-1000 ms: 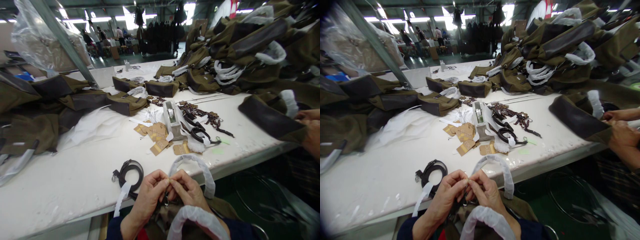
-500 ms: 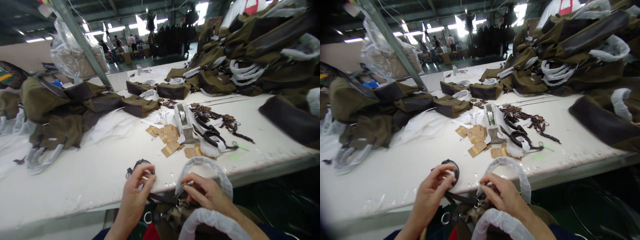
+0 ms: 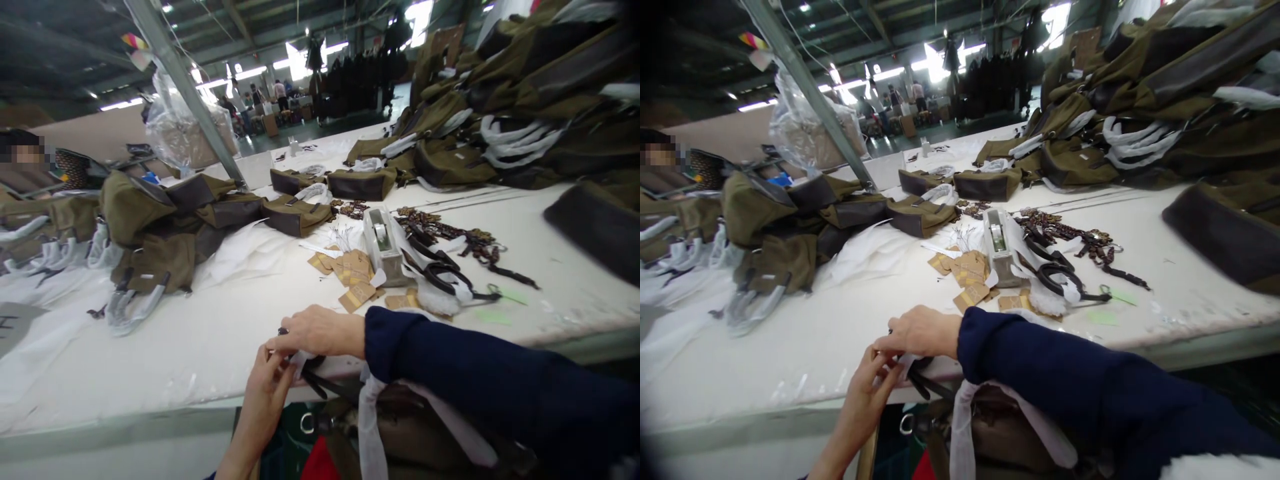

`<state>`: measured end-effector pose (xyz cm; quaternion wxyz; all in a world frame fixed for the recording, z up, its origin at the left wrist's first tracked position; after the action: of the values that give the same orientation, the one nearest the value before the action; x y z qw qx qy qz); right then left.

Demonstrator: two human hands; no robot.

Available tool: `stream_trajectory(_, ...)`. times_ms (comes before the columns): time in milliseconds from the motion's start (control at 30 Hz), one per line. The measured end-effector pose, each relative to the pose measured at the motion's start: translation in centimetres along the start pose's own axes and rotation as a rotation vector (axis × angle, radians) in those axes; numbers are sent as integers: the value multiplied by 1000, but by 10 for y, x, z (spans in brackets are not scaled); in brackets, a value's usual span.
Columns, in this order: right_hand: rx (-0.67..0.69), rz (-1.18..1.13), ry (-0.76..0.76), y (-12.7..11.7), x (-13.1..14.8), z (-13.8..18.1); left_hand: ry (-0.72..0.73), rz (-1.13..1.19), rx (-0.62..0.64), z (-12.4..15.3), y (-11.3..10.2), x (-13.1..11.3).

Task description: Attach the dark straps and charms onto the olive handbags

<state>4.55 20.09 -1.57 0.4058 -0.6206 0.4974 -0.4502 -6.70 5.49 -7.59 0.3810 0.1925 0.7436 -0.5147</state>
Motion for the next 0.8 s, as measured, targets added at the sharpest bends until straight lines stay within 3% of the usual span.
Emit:
stream_trajectory(133,13,44,-38,20,-5,-7,37,-8,61,-1,-3,0)
stream_trajectory(300,53,49,-42,24,-14,1,84,-69,109,-1,-1,-1)
stream_trajectory(567,40,61,141,19,-29,12,79,-118,139,1,4,0)
stream_trajectory(800,30,107,273,6,-24,26,142,-190,120,1,7,0)
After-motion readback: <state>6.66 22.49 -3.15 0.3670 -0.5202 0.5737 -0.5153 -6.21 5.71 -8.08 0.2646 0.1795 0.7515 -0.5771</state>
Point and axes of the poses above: each hand's wrist, its own z-axis away from the middle knuckle, its own y-axis out of the palm, x = y × z, the point moved 2 cm from there along -z, towards the middle knuckle, and after that the axes turned 10 degrees about -x, right-handed, at the moved point
